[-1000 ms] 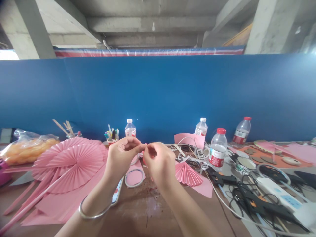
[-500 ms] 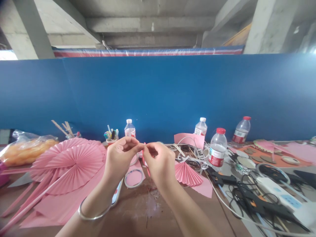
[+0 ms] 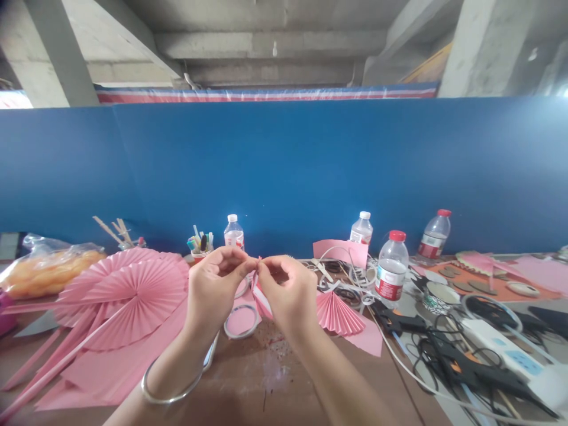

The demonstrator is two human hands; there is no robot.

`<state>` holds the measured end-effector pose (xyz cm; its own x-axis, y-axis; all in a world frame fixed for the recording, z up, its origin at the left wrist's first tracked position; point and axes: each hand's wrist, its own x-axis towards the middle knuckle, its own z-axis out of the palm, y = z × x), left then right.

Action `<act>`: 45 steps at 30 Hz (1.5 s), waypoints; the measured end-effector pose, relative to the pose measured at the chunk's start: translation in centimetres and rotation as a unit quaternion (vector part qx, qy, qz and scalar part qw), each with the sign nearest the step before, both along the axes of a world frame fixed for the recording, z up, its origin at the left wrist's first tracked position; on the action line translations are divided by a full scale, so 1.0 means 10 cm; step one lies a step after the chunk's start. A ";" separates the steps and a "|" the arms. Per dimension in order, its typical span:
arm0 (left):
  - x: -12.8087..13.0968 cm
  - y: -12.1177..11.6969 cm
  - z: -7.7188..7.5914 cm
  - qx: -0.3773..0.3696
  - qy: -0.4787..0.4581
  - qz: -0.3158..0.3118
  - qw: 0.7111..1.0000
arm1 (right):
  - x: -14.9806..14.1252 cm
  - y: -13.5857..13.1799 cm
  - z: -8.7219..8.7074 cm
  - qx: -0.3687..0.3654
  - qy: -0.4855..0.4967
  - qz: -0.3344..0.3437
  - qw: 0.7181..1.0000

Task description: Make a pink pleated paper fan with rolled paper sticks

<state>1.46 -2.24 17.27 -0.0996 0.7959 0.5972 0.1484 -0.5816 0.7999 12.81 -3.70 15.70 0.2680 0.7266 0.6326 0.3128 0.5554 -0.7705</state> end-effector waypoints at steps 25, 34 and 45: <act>0.12 -0.09 -0.14 0.052 -0.028 0.039 0.997 | 0.02 -0.07 0.05 0.059 -0.061 -0.072 0.994; 0.16 -0.13 -0.05 0.029 -0.062 0.021 0.997 | 0.01 -0.03 0.02 0.039 -0.028 -0.062 0.997; 0.12 -0.11 -0.03 0.013 -0.032 -0.022 0.999 | 0.02 -0.05 0.05 0.062 -0.076 -0.084 0.992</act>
